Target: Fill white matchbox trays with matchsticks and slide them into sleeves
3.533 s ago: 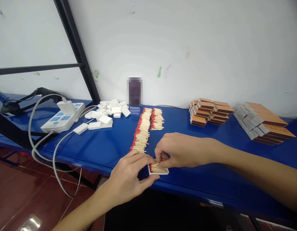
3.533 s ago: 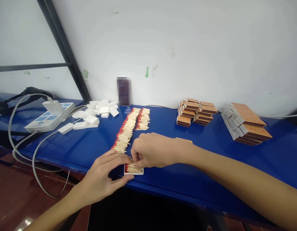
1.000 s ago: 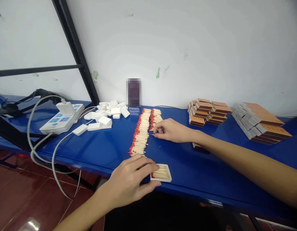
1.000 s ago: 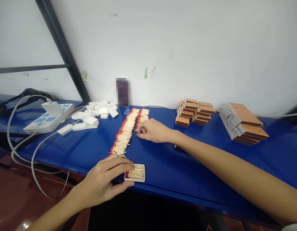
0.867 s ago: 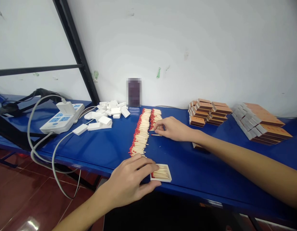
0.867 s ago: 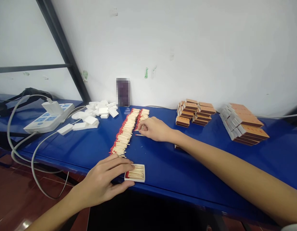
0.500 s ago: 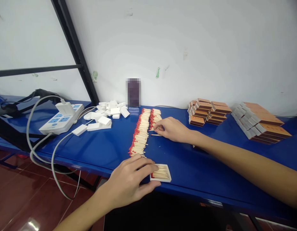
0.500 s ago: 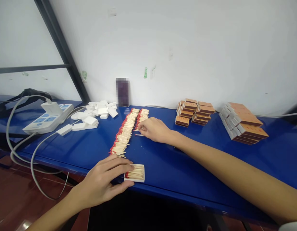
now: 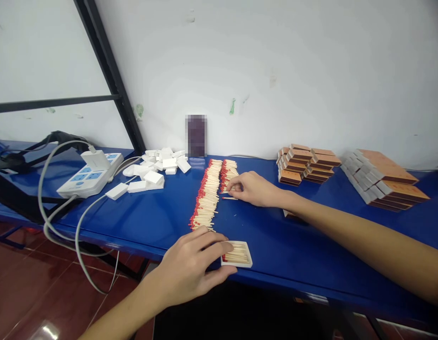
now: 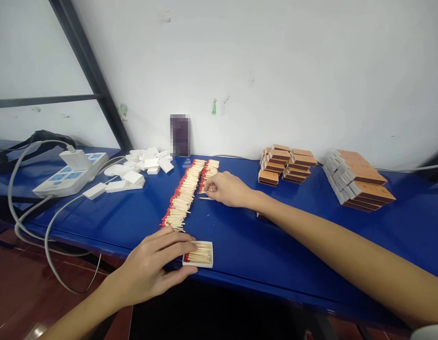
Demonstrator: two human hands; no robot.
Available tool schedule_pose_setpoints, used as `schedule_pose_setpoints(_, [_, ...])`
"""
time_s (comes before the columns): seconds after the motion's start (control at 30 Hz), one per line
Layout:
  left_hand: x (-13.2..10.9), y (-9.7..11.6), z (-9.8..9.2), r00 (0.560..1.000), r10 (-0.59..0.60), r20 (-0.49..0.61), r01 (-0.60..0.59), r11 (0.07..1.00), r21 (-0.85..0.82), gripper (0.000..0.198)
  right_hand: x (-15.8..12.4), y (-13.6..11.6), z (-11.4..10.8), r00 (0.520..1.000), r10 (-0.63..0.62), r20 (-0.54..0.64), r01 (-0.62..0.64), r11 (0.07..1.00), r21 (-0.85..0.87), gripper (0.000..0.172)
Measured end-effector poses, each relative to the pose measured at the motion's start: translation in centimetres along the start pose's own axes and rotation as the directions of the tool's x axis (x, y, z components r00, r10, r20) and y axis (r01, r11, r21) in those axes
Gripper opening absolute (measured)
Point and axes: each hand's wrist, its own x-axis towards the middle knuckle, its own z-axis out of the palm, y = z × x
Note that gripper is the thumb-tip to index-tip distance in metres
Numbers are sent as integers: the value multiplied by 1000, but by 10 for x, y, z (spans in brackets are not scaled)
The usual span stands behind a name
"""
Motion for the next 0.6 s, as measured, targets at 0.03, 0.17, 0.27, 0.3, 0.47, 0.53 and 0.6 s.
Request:
schedule_pose_setpoints(0.03, [0,0,0,1000,1,-2,-1,1000,1,21,0,0,0,1000,-10,9,10,1000,1,16])
schedule_pose_setpoints(0.17, [0,1,0,1000,7,-5,-7,1000,1,20,0,0,-4,998,-27,51,25,999,32,13])
schedule_pose_setpoints(0.27, [0,0,0,1000,2,-5,-2,1000,5,20,-1,-3,-9,992,-29,125,23,998,50,12])
schedule_pose_setpoints(0.3, [1,0,0,1000,3,-5,-3,1000,7,20,-2,-4,-11,990,-29,140,23,999,46,12])
schedule_pose_setpoints(0.47, [1,0,0,1000,-1,-5,1,1000,11,20,-4,-8,-13,994,-35,104,37,999,-11,15])
schedule_pose_setpoints(0.53, [1,0,0,1000,-1,-3,1,1000,8,20,-4,-7,-12,993,-43,108,45,999,-18,18])
schedule_pose_setpoints(0.6, [0,0,-1,1000,3,-6,-3,1000,10,20,-4,-6,-11,994,-40,106,44,998,-34,17])
